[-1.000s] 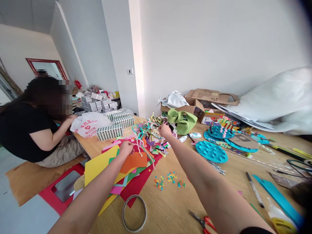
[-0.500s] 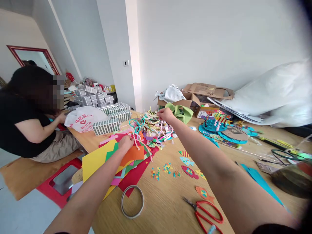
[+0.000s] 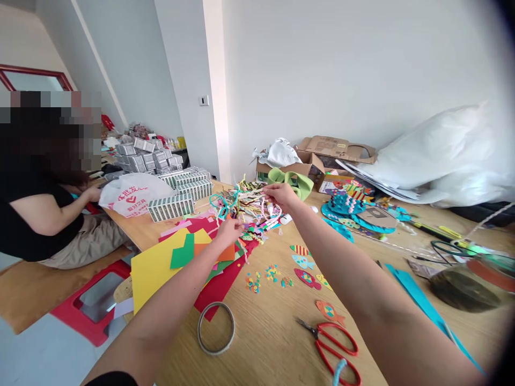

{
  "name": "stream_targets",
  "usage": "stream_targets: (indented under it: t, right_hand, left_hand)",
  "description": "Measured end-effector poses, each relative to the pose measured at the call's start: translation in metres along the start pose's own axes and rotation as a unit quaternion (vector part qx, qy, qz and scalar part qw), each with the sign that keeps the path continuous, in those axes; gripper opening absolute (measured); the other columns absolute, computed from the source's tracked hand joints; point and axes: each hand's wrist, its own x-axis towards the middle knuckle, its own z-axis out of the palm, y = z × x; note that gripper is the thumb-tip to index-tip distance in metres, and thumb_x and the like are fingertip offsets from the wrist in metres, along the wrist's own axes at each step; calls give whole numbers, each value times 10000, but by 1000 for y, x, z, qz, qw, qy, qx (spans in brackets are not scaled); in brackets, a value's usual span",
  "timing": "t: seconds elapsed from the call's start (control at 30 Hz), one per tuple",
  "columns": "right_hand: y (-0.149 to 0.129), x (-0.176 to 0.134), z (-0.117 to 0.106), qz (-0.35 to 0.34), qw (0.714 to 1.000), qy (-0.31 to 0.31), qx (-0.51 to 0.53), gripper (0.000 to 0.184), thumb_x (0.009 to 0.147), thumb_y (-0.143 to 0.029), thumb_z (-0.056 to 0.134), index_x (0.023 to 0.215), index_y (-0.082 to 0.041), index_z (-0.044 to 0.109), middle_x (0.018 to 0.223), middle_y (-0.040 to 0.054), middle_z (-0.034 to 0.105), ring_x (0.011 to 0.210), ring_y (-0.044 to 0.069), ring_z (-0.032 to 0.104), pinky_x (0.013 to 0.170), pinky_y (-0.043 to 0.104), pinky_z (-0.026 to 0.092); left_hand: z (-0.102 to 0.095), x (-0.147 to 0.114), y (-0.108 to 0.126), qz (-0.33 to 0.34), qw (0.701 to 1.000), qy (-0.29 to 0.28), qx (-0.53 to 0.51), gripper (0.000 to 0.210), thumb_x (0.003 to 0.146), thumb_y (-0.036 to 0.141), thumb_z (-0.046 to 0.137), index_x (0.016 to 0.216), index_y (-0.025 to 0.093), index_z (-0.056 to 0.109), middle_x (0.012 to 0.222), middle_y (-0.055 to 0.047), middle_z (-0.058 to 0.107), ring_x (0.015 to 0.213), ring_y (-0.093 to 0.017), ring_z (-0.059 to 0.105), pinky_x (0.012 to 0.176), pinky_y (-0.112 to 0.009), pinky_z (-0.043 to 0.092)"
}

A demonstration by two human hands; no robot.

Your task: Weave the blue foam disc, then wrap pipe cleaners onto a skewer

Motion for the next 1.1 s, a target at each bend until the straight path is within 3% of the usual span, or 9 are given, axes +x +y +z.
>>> stream_targets:
  t: [0.1, 0.17, 0.23, 0.3, 0.33, 0.37, 0.8, 0.97, 1.1]
  right_hand:
    - [8, -18, -2, 25, 999, -16, 35, 104, 698, -127, 730, 686, -122, 627, 474, -27, 565, 414, 57, 512, 438, 151, 473]
    - [17, -34, -2, 45, 997, -29, 48, 116, 679, -125, 746, 676, -117, 630, 489, -12, 584, 429, 71, 541, 463, 173, 502]
    - [27, -50, -3, 62, 996, -41, 57, 111, 669, -122, 752, 683, -116, 643, 523, 4, 611, 465, 89, 579, 497, 192, 529]
    - [36, -66, -5, 74, 994, -51, 62, 103, 667, -125, 753, 678, -118, 651, 563, 15, 635, 487, 92, 596, 508, 192, 539]
    - [41, -73, -8, 79, 993, -55, 63, 101, 666, -130, 755, 677, -119, 655, 575, 16, 642, 489, 90, 597, 507, 190, 540]
    - [44, -80, -10, 85, 993, -58, 63, 101, 663, -134, 758, 676, -120, 659, 578, 15, 643, 489, 87, 597, 508, 188, 542]
    - [76, -123, -34, 161, 984, -67, 25, 130, 650, -139, 769, 674, -118, 643, 517, -13, 608, 483, 83, 603, 490, 177, 540]
    - [76, -127, -38, 181, 980, -77, 20, 125, 639, -149, 757, 670, -120, 640, 526, -11, 597, 451, 86, 577, 414, 171, 488]
    - [68, -136, -46, 194, 977, -82, 40, 97, 643, -152, 723, 668, -129, 633, 555, -1, 607, 464, 81, 574, 419, 162, 459]
  left_hand:
    - [13, -5, 10, -6, 990, -84, -115, 234, 790, 333, 586, 897, 144, 674, 887, -103, 701, 797, -210, 654, 723, -327, 508]
    - [21, -7, 15, -12, 970, -125, -209, 324, 835, 413, 522, 995, 158, 641, 964, -121, 696, 828, -199, 661, 730, -325, 519]
    - [28, -4, 20, -58, 908, -149, -388, 334, 842, 432, 514, 984, 151, 626, 981, -139, 689, 876, -208, 658, 784, -349, 514]
    - [34, 2, 23, -114, 812, -145, -553, 259, 839, 366, 545, 928, 134, 620, 937, -141, 692, 882, -216, 659, 825, -370, 503]
    - [36, 6, 25, -132, 777, -135, -601, 213, 840, 318, 551, 911, 128, 616, 915, -135, 694, 875, -216, 661, 834, -372, 500]
    - [38, 9, 25, -138, 763, -124, -619, 176, 847, 274, 539, 912, 127, 611, 904, -126, 695, 867, -210, 663, 835, -367, 501]
    - [37, 5, 27, -111, 720, -91, -679, 234, 862, 178, 475, 1075, 166, 571, 956, -86, 676, 913, -204, 657, 869, -405, 493]
    - [23, 6, 27, -81, 722, -92, -681, 276, 857, 185, 495, 1121, 209, 572, 966, -60, 678, 896, -193, 658, 890, -415, 480]
    - [9, 5, 30, -62, 748, -80, -655, 266, 856, 203, 506, 1109, 196, 588, 1012, -81, 677, 946, -213, 647, 899, -432, 471]
